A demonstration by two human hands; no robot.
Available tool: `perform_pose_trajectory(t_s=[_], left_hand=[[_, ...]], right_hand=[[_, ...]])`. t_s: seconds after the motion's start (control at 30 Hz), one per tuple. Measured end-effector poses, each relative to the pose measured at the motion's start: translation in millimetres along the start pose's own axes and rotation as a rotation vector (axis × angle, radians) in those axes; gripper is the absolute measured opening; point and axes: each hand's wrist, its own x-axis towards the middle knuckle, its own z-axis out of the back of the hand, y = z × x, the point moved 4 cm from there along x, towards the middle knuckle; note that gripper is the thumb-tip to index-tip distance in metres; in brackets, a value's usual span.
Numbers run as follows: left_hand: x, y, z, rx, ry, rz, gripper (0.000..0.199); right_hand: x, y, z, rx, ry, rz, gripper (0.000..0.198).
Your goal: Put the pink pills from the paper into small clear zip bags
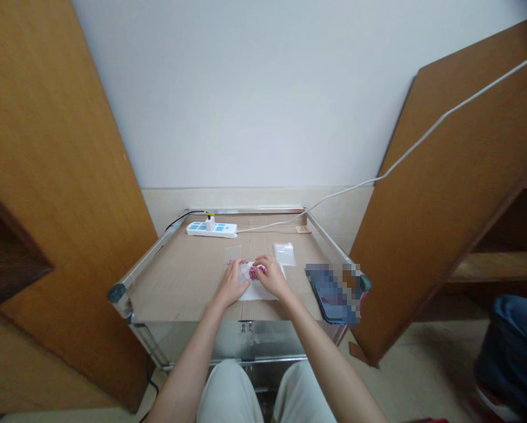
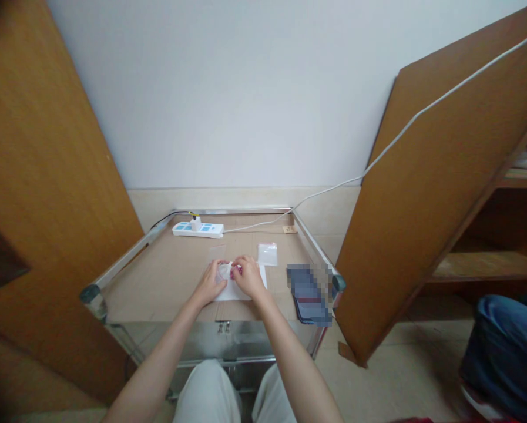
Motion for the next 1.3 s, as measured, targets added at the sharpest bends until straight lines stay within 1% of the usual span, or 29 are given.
perform_pose_trajectory(t_s=[0.1,0.17,0.23,0.3,0.4,0.67,0.87,1.0,1.07,1.17,1.3], left_hand=[[0,0,1,-0.007,-0.003,-0.003,0.047],[-1,0,1,-0.009,-0.002,0.002,0.046],[-1,1,1,-0.009,0.002,0.010,0.046],[-1,2,1,-0.008,0.003,0.016,0.046],[-1,1,1,-0.007,0.004,0.014,0.046],[-1,-3,3,-0.012,0.004,0.016,0.045],[-1,-4,4,-0.016,0.000,0.010,0.045],[-1,-2,2,-0.013,0.002,0.012,0.046],[-1,0,1,-0.011,0.004,0.018,0.047],[0,0,0,-0.012,0.005,0.017,0.047],[0,0,-1,-0.003,0.006,0.025,0.047]], right_hand=[[-4,-12,6,-0.145,-0.004,-0.125,0.012],[-7,-20,8,-0.254,0.048,-0.204,0.012],[-10,-26,7,-0.337,0.113,-0.252,0.013],[-14,-27,5,-0.390,0.161,-0.268,0.014],[-17,-27,2,-0.430,0.188,-0.275,0.017],[-16,-28,-2,-0.426,0.155,-0.230,0.019],[-17,-31,-3,-0.363,0.098,-0.236,0.019],[-14,-31,3,-0.295,0.053,-0.271,0.016],[-10,-27,6,-0.211,-0.002,-0.275,0.013],[-1,-17,5,-0.006,-0.080,-0.254,0.010],[10,1,-6,0.238,-0.094,-0.218,0.012]])
